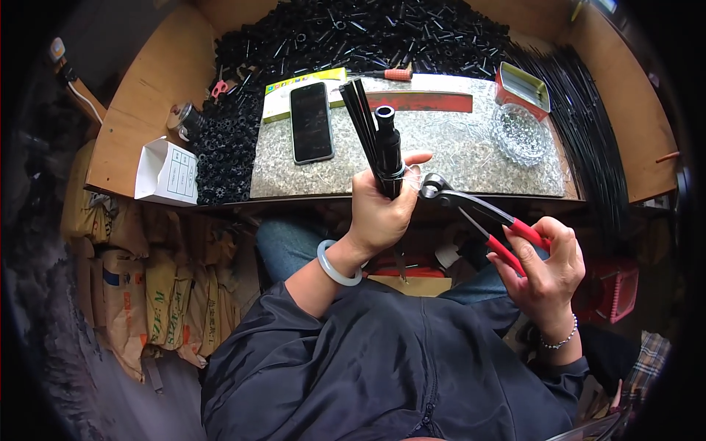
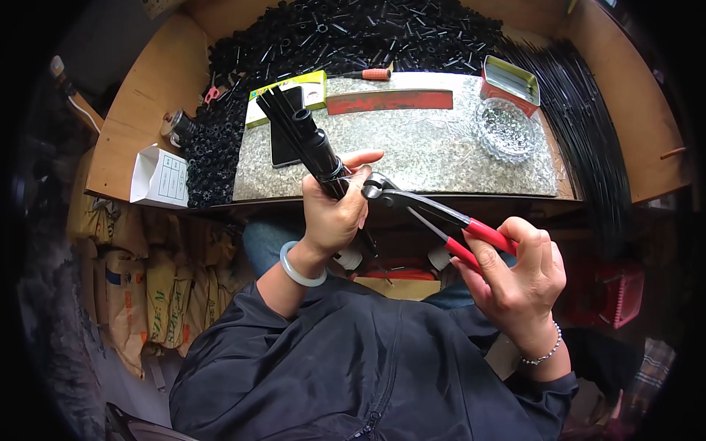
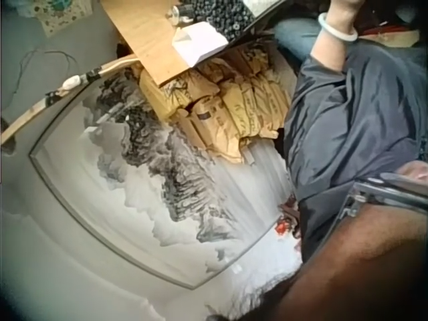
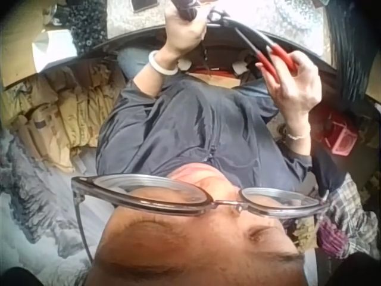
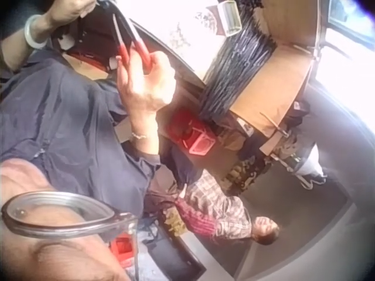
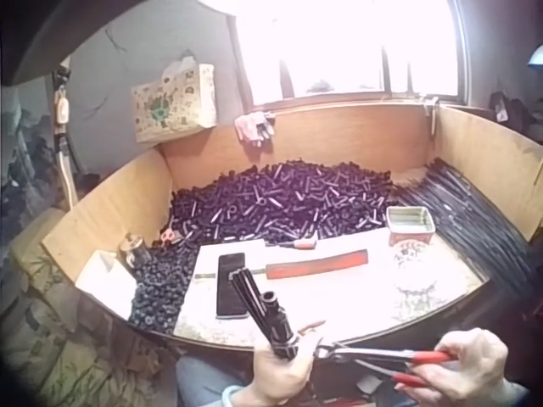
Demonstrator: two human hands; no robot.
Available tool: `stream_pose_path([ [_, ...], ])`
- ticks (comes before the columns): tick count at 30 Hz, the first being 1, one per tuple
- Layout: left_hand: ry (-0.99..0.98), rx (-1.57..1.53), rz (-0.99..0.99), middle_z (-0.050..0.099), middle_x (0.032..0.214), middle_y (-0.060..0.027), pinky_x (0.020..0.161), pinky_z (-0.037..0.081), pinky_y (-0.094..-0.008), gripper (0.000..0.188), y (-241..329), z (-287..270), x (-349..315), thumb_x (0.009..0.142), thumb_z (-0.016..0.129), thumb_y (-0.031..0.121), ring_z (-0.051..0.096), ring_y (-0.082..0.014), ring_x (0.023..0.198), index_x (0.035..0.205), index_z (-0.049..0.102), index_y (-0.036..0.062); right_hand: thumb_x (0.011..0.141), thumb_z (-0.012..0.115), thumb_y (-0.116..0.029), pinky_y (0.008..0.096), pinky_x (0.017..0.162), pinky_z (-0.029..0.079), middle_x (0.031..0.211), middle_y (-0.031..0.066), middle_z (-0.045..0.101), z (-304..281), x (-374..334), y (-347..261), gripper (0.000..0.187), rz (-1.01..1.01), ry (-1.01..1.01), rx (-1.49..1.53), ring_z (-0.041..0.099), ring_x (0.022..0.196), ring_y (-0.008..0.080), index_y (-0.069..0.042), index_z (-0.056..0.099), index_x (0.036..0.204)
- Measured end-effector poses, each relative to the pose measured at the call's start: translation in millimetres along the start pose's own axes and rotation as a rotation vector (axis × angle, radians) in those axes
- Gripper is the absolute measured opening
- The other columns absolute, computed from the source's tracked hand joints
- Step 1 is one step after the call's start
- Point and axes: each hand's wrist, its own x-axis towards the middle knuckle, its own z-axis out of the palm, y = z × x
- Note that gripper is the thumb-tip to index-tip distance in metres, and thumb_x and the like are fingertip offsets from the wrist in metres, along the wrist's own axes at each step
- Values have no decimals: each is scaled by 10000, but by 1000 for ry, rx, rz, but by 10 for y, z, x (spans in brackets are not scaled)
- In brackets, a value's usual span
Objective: Bundling black rods together and securing them using a tool at a manufacturing workstation.
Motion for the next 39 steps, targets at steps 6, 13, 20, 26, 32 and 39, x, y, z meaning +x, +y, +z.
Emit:
stream_pose_path([
  [6, 2, -136, -23, 488, 581, 35, 365, 298, -175, 223, 42, 47, -23, 891, 518, -10, 410, -3, 415, 1087, 596, -84, 669, 756, -254, 291, 548, 399, 893, 57, 530, -2, 23, -50, 264, -69, 41, -82, 501, 654, 180, -92, 673, 860],
  [13, -96, -33, 153, 476, 667, 39, 459, 309, -172, 265, -16, -31, -85, 876, 549, 4, 410, -2, 519, 1112, 573, -114, 736, 722, -155, 349, 584, 461, 834, 153, 574, 0, -150, 91, 223, 84, -458, 646, 582, 699, 278, -20, 553, 790],
  [20, -129, -104, 150, 444, 654, 49, 494, 300, -169, 294, 48, -46, -128, 856, 520, -40, 398, -9, 560, 1138, 553, -116, 746, 706, -78, 315, 512, 456, 781, 116, 585, 17, -155, 51, 316, 218, -662, 948, 570, 573, 202, -16, 492, 968],
  [26, -152, -80, 117, 448, 656, 49, 499, 296, -164, 291, 23, -109, -164, 867, 547, 0, 401, -9, 573, 1134, 554, -117, 754, 694, -14, 287, 452, 452, 737, 85, 593, 13, -61, -21, 443, 323, -851, 1199, 559, 468, 139, -13, 441, 1117],
  [32, -143, -61, 121, 455, 661, 48, 496, 294, -165, 311, 64, -67, -152, 888, 586, 71, 400, -9, 574, 1129, 553, -121, 772, 703, -39, 298, 478, 461, 754, 78, 582, 172, -55, -56, 451, 161, -486, 740, 571, 516, 136, -20, 444, 1141],
  [39, -169, -181, 151, 466, 646, 49, 470, 282, -174, 289, -25, -87, -159, 899, 583, 82, 398, -6, 539, 1111, 569, -112, 825, 635, -51, 312, 660, 485, 888, 139, 558, -21, 106, -127, 534, 521, -1230, 1306, 591, 726, 235, 13, 380, 1290],
])
